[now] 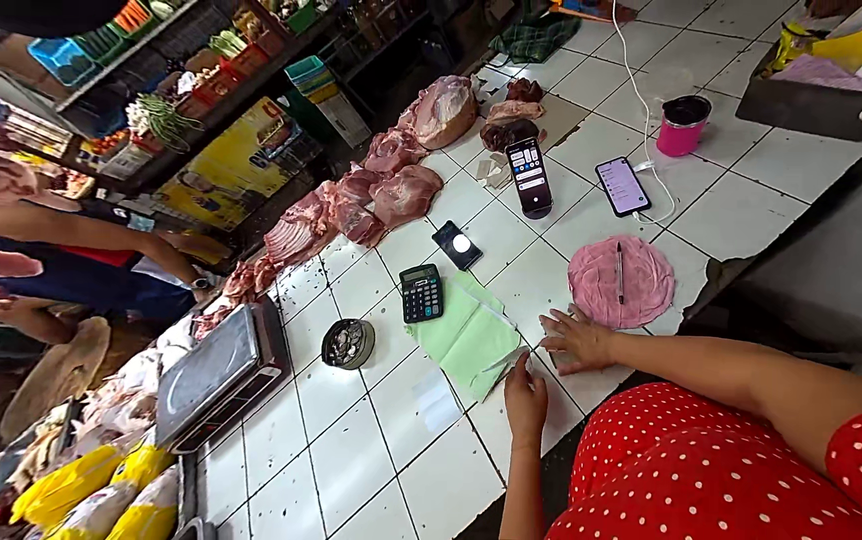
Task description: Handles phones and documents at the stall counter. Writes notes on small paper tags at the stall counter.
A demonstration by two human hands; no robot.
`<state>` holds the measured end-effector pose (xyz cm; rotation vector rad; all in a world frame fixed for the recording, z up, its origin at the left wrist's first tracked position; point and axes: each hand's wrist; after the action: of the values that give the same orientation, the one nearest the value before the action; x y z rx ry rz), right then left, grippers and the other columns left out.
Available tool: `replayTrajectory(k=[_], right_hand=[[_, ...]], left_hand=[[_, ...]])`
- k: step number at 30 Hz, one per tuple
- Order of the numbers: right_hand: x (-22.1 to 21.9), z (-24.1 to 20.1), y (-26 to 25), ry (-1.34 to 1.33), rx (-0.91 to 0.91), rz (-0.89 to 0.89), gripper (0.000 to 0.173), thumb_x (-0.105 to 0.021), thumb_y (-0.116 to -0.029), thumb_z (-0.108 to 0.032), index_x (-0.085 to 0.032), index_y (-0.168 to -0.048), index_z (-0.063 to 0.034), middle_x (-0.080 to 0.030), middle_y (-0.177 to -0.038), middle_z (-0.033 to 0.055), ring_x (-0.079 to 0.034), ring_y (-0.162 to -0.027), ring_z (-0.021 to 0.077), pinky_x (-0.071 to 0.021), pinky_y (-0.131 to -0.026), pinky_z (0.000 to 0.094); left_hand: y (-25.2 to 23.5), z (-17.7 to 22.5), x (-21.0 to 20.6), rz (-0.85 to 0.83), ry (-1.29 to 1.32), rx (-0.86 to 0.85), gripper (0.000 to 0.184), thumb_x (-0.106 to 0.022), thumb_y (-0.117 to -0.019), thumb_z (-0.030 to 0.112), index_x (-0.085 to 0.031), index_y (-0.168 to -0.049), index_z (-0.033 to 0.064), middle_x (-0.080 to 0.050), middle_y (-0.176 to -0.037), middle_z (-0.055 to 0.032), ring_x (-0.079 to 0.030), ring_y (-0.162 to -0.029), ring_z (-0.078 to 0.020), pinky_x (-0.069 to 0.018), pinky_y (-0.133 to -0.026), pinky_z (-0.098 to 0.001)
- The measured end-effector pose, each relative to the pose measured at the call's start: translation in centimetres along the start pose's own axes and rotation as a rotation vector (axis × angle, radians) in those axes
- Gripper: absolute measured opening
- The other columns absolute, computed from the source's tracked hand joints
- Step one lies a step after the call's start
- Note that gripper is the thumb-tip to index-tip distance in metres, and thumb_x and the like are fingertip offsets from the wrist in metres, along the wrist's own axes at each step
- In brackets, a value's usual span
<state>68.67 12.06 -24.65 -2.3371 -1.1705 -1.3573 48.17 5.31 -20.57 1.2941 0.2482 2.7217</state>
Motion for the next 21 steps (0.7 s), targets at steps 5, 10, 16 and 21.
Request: replayTrajectory(k=[5, 10, 16, 21], right_hand=[[1.5, 1.1, -1.2, -0.031, 0.114, -0.051, 0.071, -0.062, -0.0965, -0.057, -0.045, -0.157, -0.0246, -0.011, -0.172, 0.0206, -0.006, -0.156, 0.0508, -0.0010, -0.113, 0.0830], [3.1, 3.3, -0.2, -0.132, 0.105, 0.021, 0.066, -0.054, -0.1031, -0.050, -0.042, -0.158, -0.0153, -0.019, -0.169, 0.0228, -0.013, -0.157, 0.0456, -0.0033, -0.118, 0.0777], [4.9, 13.8, 3.2, 0.005, 0.017, 0.025, 0.061, -0.047, -0.1051, -0.050, -0.040, -0.159, -0.0231, -0.023, -0.171, 0.0132, -0.013, -0.159, 0.0382, -0.0015, -0.119, 0.0752], [8.8, 14.3, 2.1, -0.128, -0.114, 0.077, 0.057, -0.051, -0.1055, -0.041, -0.048, -0.152, -0.0092, -0.048, -0.156, 0.0174, -0.041, -0.147, 0.0368, -0.0229, -0.120, 0.0645]], left_hand=[[-0.3, 2.3, -1.4, 0.014, -0.080, 0.142, 0.054, -0.055, -0.0945, 0.004, -0.050, -0.148, -0.0013, -0.069, -0.103, -0.0263, -0.066, -0.098, -0.0400, -0.0509, -0.094, -0.0551], [0.2, 3.8, -2.8, 0.111, -0.074, 0.244, 0.054, -0.056, -0.0945, 0.003, -0.050, -0.148, -0.0030, -0.068, -0.104, -0.0281, -0.066, -0.098, -0.0411, -0.0502, -0.094, -0.0565], [1.6, 5.1, -4.2, 0.254, -0.012, 0.386, 0.055, -0.055, -0.0937, 0.001, -0.049, -0.148, -0.0022, -0.067, -0.105, -0.0290, -0.065, -0.094, -0.0400, -0.0515, -0.089, -0.0554], [2.3, 5.9, -4.5, 0.412, -0.001, 0.439, 0.055, -0.056, -0.0930, -0.002, -0.050, -0.147, -0.0035, -0.067, -0.097, -0.0278, -0.064, -0.085, -0.0379, -0.0520, -0.083, -0.0546]])
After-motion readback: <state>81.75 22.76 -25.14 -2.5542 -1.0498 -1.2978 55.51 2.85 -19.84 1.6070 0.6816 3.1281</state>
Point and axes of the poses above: each hand's wrist, its own y-axis away from the middle knuckle, its own x-axis out of the back of the hand, z = x × y
